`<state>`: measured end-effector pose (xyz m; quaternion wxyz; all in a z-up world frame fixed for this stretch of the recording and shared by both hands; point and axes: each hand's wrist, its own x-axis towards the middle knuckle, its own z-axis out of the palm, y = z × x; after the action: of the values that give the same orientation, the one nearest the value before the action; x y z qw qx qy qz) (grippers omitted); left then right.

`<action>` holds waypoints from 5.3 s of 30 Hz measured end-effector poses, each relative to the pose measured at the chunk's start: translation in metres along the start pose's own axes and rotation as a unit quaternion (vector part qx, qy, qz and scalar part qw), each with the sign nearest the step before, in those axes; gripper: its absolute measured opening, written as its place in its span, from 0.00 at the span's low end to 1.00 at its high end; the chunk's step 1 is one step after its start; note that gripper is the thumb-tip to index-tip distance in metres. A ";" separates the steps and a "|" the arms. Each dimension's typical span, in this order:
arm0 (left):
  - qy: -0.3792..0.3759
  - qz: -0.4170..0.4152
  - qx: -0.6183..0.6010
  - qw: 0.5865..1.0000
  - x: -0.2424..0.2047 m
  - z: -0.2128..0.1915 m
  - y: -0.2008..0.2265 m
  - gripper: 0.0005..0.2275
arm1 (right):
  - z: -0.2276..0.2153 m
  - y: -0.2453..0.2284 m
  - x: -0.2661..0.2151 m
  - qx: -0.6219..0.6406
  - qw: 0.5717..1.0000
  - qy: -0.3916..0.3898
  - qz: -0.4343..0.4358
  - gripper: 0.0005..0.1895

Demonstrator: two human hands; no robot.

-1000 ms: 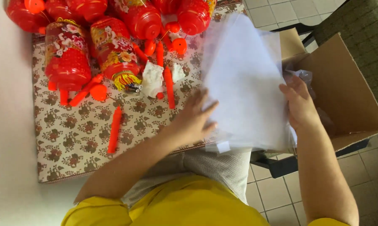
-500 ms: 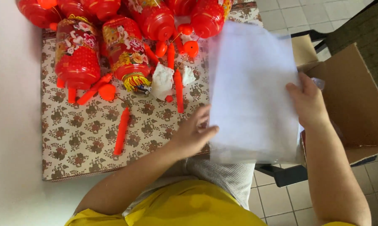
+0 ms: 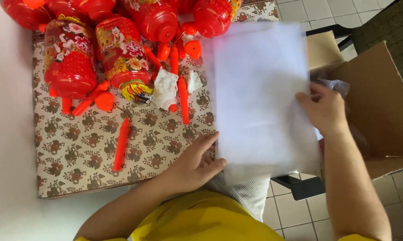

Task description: Assembling decorative lanterns by attaching plastic handles and placing them into plastic bags for packaging.

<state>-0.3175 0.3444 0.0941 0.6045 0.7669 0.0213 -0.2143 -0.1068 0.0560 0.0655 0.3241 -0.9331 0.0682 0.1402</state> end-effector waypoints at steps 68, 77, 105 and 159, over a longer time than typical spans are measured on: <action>0.332 0.443 0.373 0.744 0.010 -0.190 -0.146 0.13 | 0.181 -0.105 -0.124 -0.157 0.773 0.154 -0.595 0.20; 0.677 0.214 0.293 0.641 -0.020 -0.260 -0.167 0.30 | 0.182 -0.120 -0.148 -0.087 0.793 0.132 -0.589 0.17; 0.590 0.230 0.263 0.728 -0.024 -0.247 -0.150 0.38 | 0.244 -0.133 -0.189 0.088 0.771 -0.031 -0.630 0.20; 0.183 0.390 0.110 0.896 0.008 -0.135 -0.079 0.08 | 0.161 -0.174 -0.034 0.112 0.756 -0.634 -0.122 0.26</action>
<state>-0.2924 0.4898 0.0421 0.5365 0.8012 -0.1927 0.1818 -0.1362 0.2938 0.0574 0.4101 -0.5882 -0.2522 0.6498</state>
